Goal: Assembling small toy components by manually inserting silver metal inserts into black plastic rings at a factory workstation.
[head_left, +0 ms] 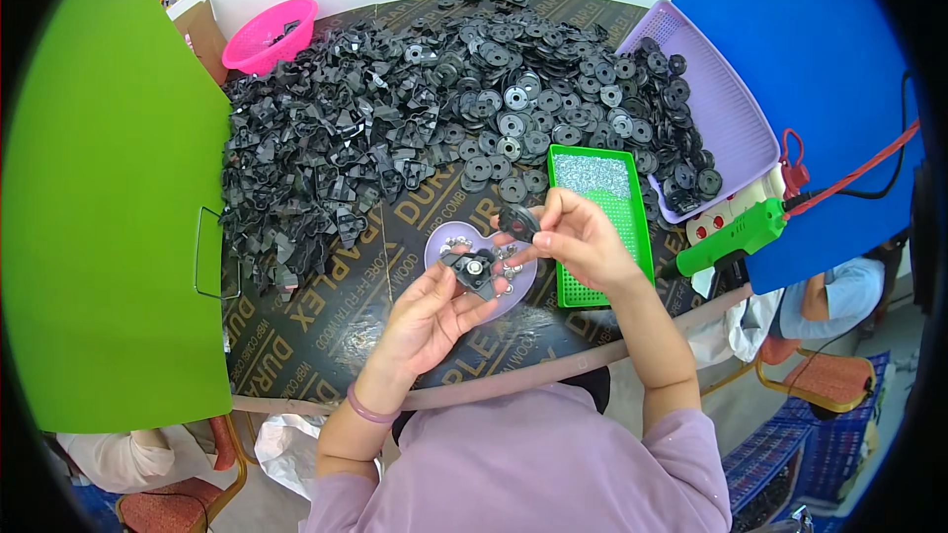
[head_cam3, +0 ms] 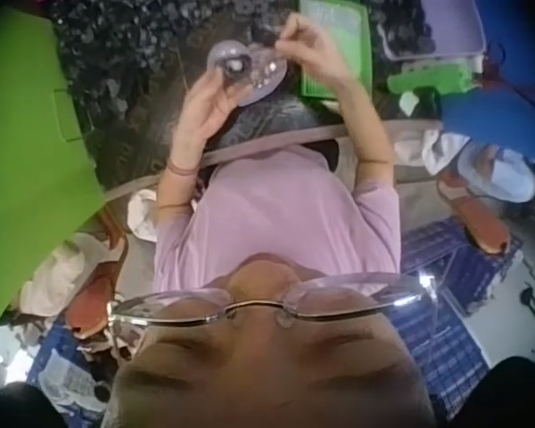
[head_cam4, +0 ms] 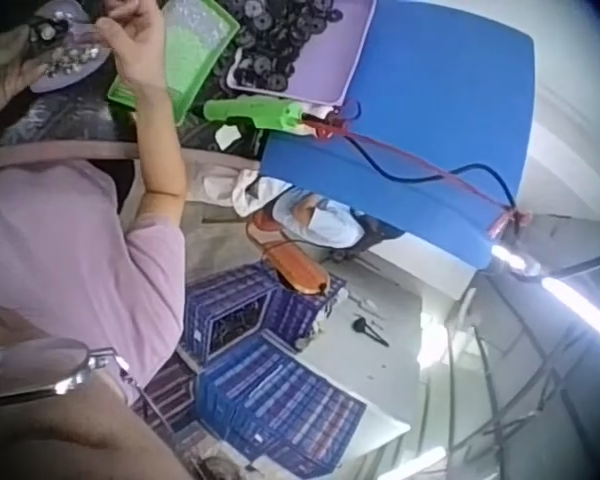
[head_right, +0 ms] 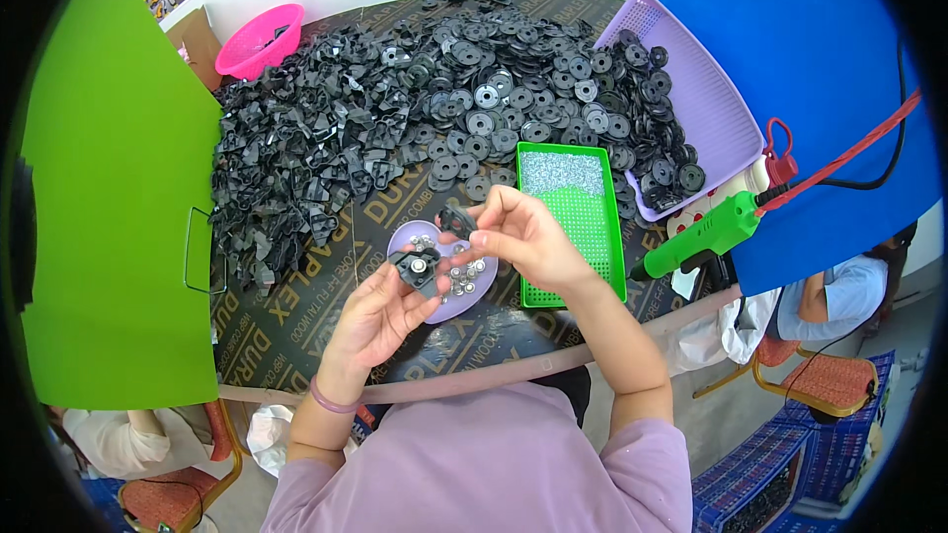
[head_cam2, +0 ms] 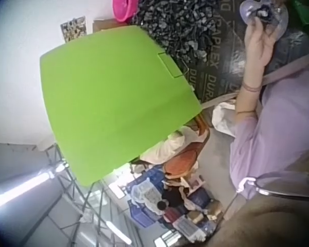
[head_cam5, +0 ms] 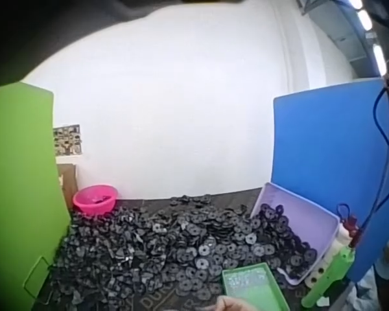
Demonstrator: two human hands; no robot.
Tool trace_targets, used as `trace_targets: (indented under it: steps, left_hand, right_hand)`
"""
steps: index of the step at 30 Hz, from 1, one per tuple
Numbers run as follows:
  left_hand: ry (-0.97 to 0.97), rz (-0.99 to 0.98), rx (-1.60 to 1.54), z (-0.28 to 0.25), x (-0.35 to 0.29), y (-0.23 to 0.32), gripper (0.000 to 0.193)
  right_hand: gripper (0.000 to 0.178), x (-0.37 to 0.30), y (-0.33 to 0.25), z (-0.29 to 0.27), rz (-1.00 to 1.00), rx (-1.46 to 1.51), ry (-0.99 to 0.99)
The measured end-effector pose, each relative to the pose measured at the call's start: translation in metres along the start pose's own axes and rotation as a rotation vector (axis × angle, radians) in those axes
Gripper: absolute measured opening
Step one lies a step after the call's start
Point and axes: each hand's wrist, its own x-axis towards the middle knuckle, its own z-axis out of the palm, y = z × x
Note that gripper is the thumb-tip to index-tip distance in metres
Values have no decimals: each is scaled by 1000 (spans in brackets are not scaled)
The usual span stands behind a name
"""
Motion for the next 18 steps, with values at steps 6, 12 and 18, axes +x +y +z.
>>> trace_targets:
  steps: [6, 12, 18]
  left_hand:
    - [-98, -112, -53, -6, 0, -3, 34]
    - [-147, -155, 42, -10, 2, -10, 38]
    - [-69, -149, 139, -9, 0, -15, 38]
  right_hand:
    - [21, -16, -22, 19, -326, -733, -206]
    - [25, -15, -28, 24, -548, -1276, -476]
    - [16, -20, -21, 19, -522, -1325, -531]
